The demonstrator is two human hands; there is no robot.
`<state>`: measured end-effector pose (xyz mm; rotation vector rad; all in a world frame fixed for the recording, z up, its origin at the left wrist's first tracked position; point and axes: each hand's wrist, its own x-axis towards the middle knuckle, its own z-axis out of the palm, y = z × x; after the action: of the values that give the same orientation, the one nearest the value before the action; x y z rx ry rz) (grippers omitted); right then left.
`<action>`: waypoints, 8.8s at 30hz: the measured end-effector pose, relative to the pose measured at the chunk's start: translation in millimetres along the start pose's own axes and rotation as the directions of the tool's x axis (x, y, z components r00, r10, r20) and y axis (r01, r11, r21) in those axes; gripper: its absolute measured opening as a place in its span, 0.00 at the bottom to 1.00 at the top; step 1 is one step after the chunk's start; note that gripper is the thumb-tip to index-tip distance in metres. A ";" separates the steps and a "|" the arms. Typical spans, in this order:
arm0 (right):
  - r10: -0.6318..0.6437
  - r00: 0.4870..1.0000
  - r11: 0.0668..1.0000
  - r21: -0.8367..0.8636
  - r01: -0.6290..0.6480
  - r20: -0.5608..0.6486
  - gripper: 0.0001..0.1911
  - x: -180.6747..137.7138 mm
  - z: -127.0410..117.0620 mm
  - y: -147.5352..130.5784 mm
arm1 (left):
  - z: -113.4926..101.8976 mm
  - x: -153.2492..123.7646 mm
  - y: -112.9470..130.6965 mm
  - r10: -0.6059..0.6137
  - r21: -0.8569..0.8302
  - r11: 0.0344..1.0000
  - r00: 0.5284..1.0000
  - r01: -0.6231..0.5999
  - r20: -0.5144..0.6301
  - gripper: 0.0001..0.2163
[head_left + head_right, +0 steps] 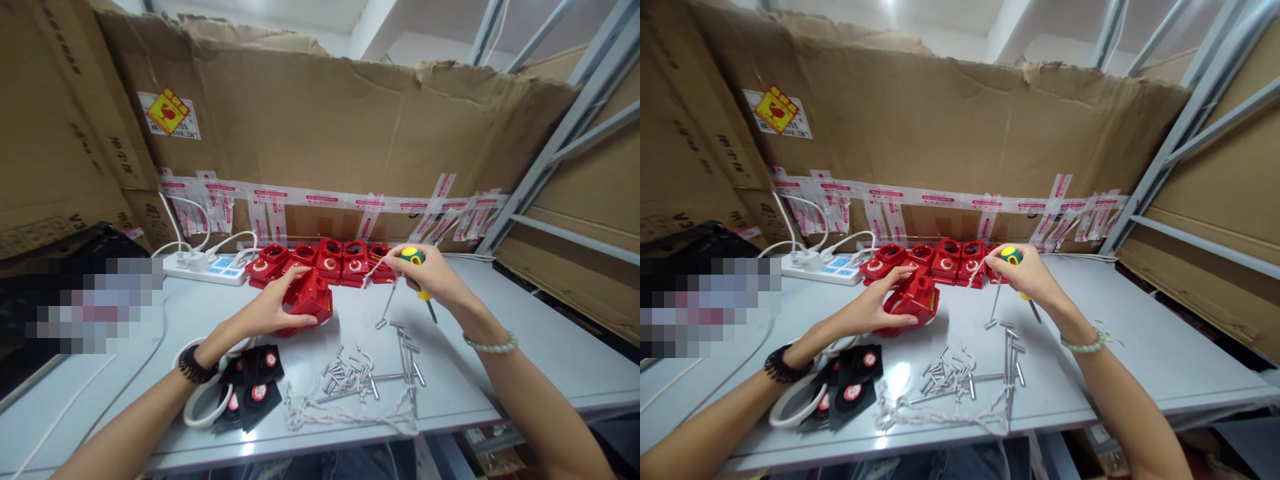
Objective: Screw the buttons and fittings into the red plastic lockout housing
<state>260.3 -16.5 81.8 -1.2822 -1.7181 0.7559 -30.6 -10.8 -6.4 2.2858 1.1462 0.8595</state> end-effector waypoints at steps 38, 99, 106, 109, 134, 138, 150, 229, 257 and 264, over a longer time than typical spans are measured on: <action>0.050 0.911 0.964 -0.259 0.063 0.410 0.08 20.3 38.1 51.3 | -9.6 0.9 19.3 0.159 0.129 0.982 0.977 -0.141 -0.142 0.29; -0.309 0.851 0.944 -0.025 0.330 -0.424 0.14 -13.8 17.8 7.8 | -5.2 0.6 22.2 0.170 0.122 0.980 0.979 -0.156 -0.112 0.31; -0.228 0.831 0.907 0.198 0.371 -0.507 0.15 -3.8 17.8 18.9 | -1.6 0.7 23.9 0.156 0.109 0.983 0.983 -0.146 -0.095 0.32; -0.175 0.828 0.885 0.282 0.369 -0.533 0.16 0.3 17.3 22.3 | -0.6 0.8 25.9 0.145 0.106 0.985 0.986 -0.136 -0.085 0.32; 0.173 0.858 0.777 0.603 0.183 -0.483 0.17 19.9 36.5 26.7 | -20.3 -7.0 29.4 0.129 -0.057 0.989 0.987 -0.134 -0.096 0.36; 0.220 0.868 0.734 0.661 0.154 -0.446 0.16 20.4 36.3 29.2 | -29.9 -10.4 35.0 0.166 -0.079 0.983 0.986 -0.167 -0.013 0.33; 0.252 0.879 0.716 0.689 0.111 -0.404 0.15 20.5 42.1 34.3 | -38.5 -8.6 35.8 0.164 0.108 0.981 0.986 -0.160 -0.022 0.32; -0.056 0.848 0.769 0.519 0.374 -0.527 0.15 1.8 47.9 22.0 | -23.8 -10.4 49.4 0.172 0.316 0.917 0.957 -0.242 0.233 0.33; -0.011 0.853 0.758 0.552 0.348 -0.522 0.15 2.9 44.5 21.4 | -25.8 -10.9 48.3 0.178 0.310 0.920 0.960 -0.241 0.218 0.34; -0.005 0.853 0.758 0.554 0.343 -0.521 0.15 2.9 43.5 21.5 | -26.3 -12.1 49.1 0.155 0.319 0.923 0.966 -0.217 0.208 0.34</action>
<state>231.1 -6.7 44.3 -0.7236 -1.0066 0.7231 -27.6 -45.4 38.8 2.7284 1.0749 0.5348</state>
